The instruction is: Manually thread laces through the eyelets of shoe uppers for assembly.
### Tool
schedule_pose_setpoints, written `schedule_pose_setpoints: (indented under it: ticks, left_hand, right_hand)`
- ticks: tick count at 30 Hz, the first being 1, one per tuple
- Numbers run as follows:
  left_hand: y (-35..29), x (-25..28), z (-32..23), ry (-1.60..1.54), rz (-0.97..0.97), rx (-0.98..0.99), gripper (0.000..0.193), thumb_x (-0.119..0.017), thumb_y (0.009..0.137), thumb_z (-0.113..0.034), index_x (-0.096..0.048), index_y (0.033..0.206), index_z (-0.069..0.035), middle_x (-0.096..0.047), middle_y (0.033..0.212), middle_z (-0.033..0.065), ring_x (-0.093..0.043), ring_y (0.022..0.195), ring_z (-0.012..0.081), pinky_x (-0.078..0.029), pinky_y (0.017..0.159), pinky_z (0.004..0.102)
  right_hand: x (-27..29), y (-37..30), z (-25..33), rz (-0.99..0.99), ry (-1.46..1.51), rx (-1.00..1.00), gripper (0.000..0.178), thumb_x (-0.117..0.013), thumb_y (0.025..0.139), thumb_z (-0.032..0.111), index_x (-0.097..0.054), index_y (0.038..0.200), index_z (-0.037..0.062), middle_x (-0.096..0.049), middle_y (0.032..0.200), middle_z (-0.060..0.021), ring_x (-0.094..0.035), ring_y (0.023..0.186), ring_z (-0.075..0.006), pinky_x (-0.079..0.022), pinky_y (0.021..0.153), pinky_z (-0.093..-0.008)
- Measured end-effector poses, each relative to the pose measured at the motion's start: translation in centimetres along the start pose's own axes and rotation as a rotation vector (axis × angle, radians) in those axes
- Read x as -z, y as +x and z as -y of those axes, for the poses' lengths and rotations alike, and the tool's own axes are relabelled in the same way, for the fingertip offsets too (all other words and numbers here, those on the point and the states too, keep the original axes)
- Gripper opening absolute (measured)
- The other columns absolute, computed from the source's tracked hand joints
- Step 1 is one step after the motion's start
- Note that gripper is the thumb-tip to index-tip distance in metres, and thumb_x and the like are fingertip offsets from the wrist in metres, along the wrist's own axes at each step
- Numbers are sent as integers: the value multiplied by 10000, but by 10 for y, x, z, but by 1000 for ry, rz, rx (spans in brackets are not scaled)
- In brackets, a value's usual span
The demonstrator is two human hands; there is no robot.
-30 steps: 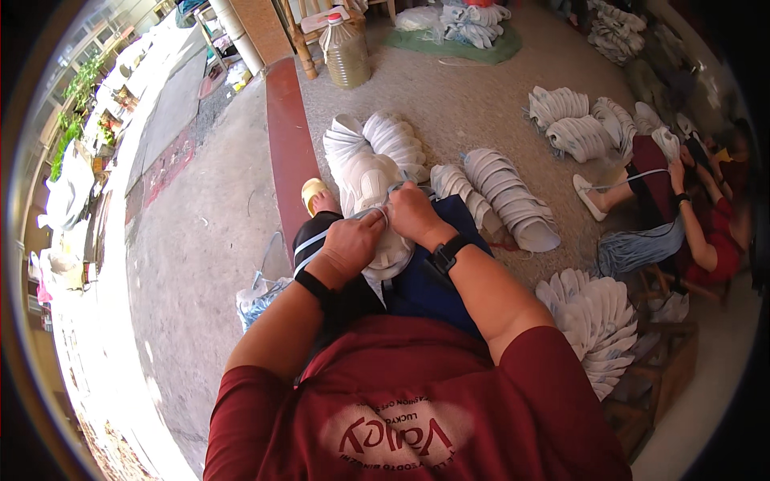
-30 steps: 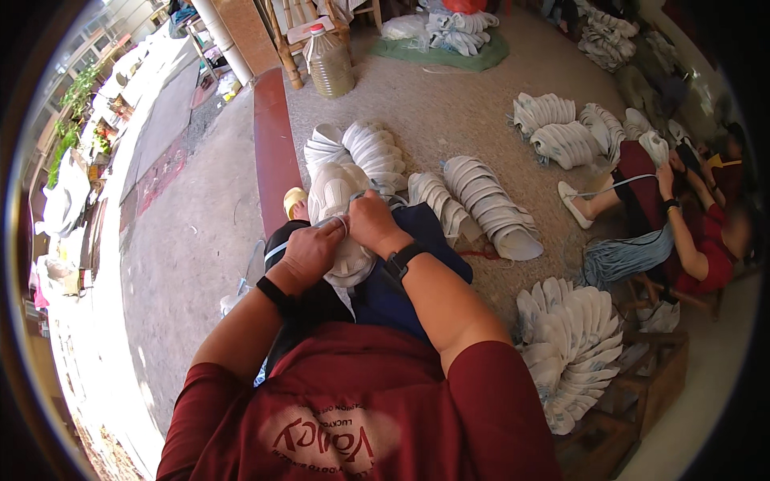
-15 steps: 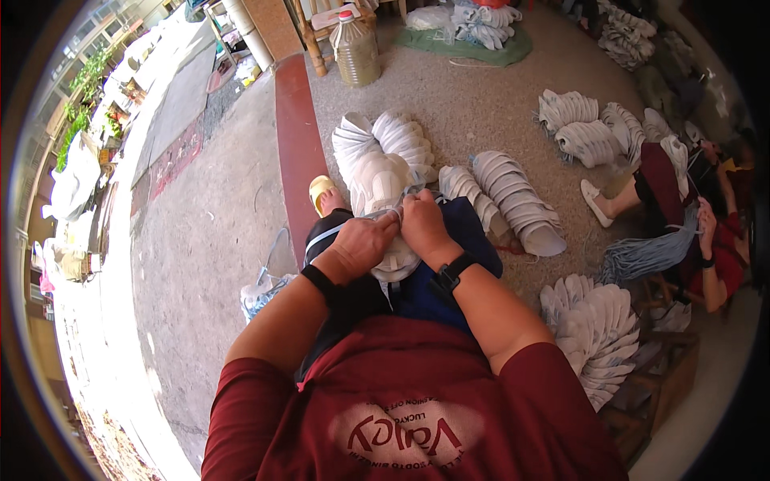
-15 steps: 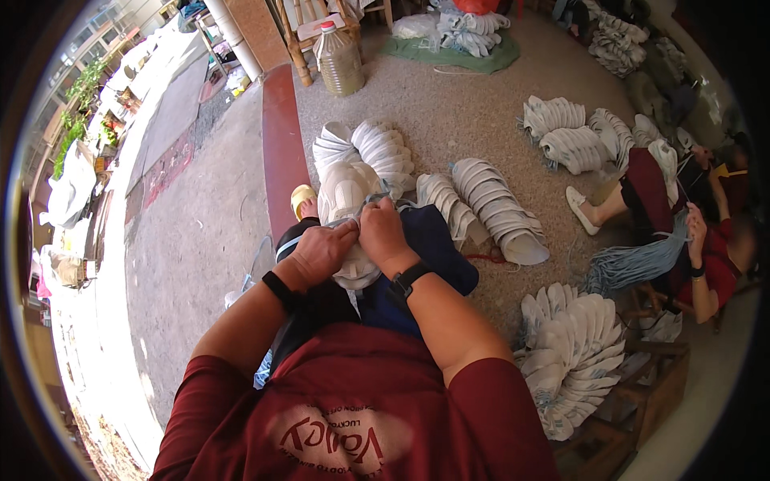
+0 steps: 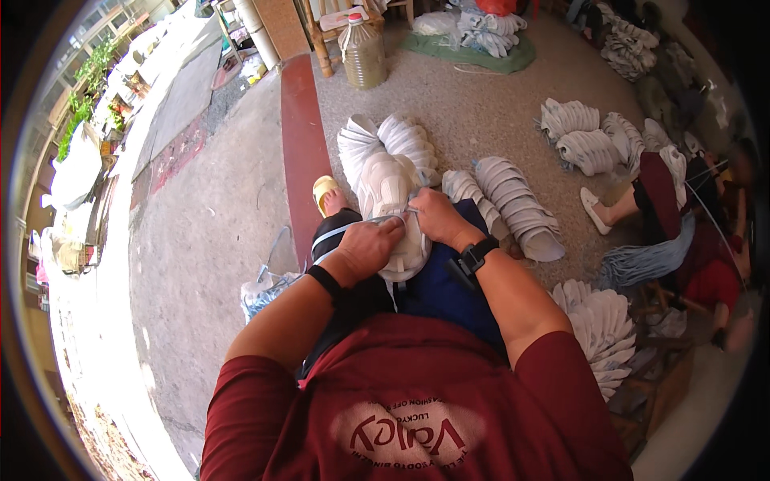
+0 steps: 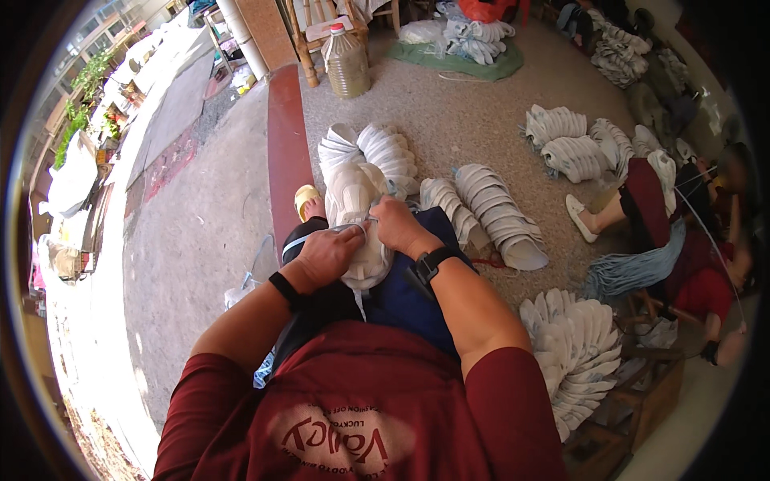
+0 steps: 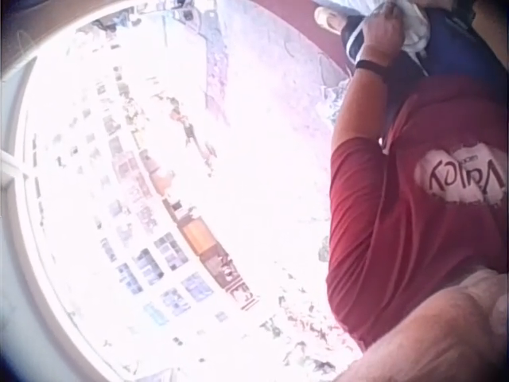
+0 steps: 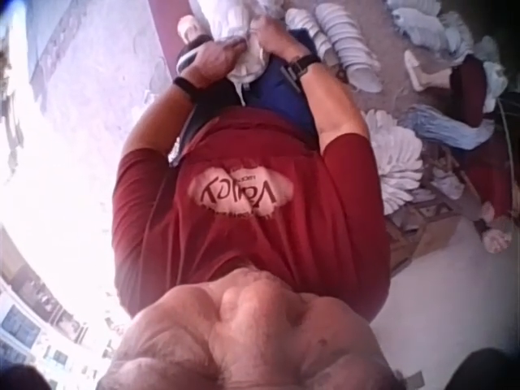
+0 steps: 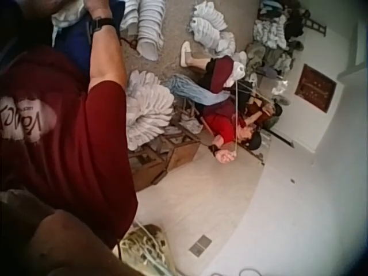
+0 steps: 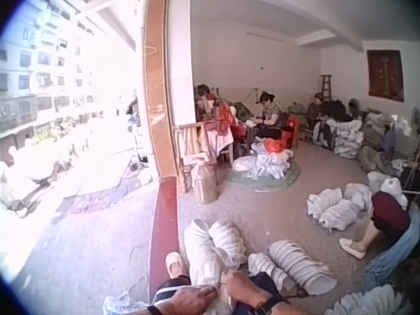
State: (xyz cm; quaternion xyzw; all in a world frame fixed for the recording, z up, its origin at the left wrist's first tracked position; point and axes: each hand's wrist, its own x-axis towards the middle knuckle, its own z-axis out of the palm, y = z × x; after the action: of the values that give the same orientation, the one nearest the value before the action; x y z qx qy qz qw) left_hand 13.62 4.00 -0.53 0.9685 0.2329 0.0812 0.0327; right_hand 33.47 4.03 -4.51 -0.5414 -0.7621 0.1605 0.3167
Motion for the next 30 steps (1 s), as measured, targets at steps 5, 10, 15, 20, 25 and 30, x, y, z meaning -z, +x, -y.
schedule_pose_setpoints:
  ticks: [5, 10, 15, 20, 25, 30]
  left_hand:
    - [10, -3, -6, -145, -294, 85, 206, -535, 788, -131, -588, 959, -30, -604, 931, 84, -624, 709, 274, -504, 617, 364]
    - [36, -10, -12, -60, -126, 353, 152, -534, 816, -180, -594, 855, -46, -630, 819, 110, -633, 723, 276, -506, 617, 358]
    - [47, -21, -12, 91, -34, 346, 140, -525, 817, -187, -591, 819, -63, -647, 787, 136, -648, 723, 263, -512, 622, 359]
    - [22, 14, -58, -158, 149, -4, 106, -549, 778, -142, -581, 732, -52, -610, 680, 123, -626, 651, 288, -499, 593, 373]
    - [-37, 38, -77, -710, 77, -102, 179, -605, 776, -137, -529, 667, -18, -545, 612, 148, -567, 583, 318, -450, 550, 374]
    - [-45, 48, -56, -1015, -108, 226, 205, -634, 833, -162, -564, 729, 0, -542, 625, 75, -512, 549, 157, -409, 540, 280]
  right_hand:
    - [-2, -4, 1, -132, 105, -30, 87, -553, 714, 68, -606, 687, 5, -575, 730, -235, -570, 745, -402, -464, 676, -448]
    - [3, -2, 5, -124, 193, -22, 63, -545, 698, 31, -600, 678, 7, -572, 725, -221, -567, 736, -401, -459, 659, -442]
    - [0, -2, -3, -112, 252, -38, 87, -548, 706, 18, -629, 737, 8, -600, 742, -201, -591, 733, -361, -469, 648, -387]
    - [-1, -8, 0, -140, 284, -312, 103, -613, 716, 44, -643, 806, 4, -627, 773, -171, -615, 774, -307, -481, 696, -344]
    - [11, -23, 26, -231, 62, 47, 166, -602, 715, 48, -641, 876, 36, -608, 916, -164, -590, 854, -345, -486, 754, -378]
    - [39, -56, 54, 53, 35, 500, 33, -576, 748, 23, -604, 763, 15, -603, 822, -137, -599, 778, -312, -478, 694, -380]
